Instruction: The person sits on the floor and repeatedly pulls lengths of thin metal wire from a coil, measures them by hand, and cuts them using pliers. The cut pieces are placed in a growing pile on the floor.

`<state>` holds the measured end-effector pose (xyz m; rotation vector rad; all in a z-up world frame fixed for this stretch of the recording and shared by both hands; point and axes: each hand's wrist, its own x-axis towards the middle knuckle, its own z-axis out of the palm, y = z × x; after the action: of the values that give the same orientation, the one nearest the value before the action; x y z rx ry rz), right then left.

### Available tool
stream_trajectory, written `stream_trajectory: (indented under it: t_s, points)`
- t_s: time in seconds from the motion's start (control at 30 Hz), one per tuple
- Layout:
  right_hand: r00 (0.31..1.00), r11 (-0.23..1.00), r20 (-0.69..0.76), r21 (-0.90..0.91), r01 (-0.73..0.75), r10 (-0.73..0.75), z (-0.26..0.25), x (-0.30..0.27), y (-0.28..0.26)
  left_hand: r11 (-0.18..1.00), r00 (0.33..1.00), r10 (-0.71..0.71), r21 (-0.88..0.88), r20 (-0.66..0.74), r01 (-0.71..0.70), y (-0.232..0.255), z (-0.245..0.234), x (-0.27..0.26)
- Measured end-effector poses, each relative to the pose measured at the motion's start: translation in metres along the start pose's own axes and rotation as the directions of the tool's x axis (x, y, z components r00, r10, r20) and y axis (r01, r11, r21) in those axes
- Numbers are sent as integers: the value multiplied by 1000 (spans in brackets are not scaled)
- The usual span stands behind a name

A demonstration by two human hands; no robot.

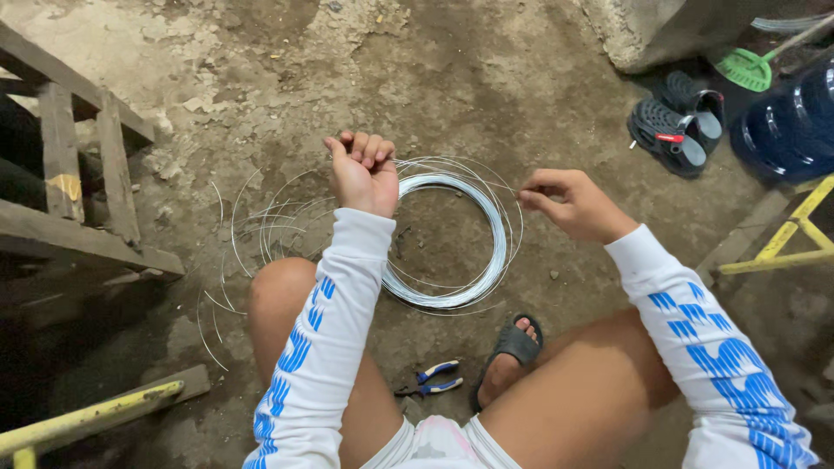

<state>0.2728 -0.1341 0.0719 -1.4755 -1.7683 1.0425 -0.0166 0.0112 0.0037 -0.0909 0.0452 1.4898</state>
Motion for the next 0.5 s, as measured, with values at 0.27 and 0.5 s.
stream_trajectory:
  t_s: [0.27,0.5]
  points:
    - [989,977,69,-181,-114,128,-24,3,50,991,993,116,59,25,-118,-12,18,-9]
    - [974,965,99,-183,-185,206,-37,10,95,970,980,196,140,29,-199,-17,33,-15]
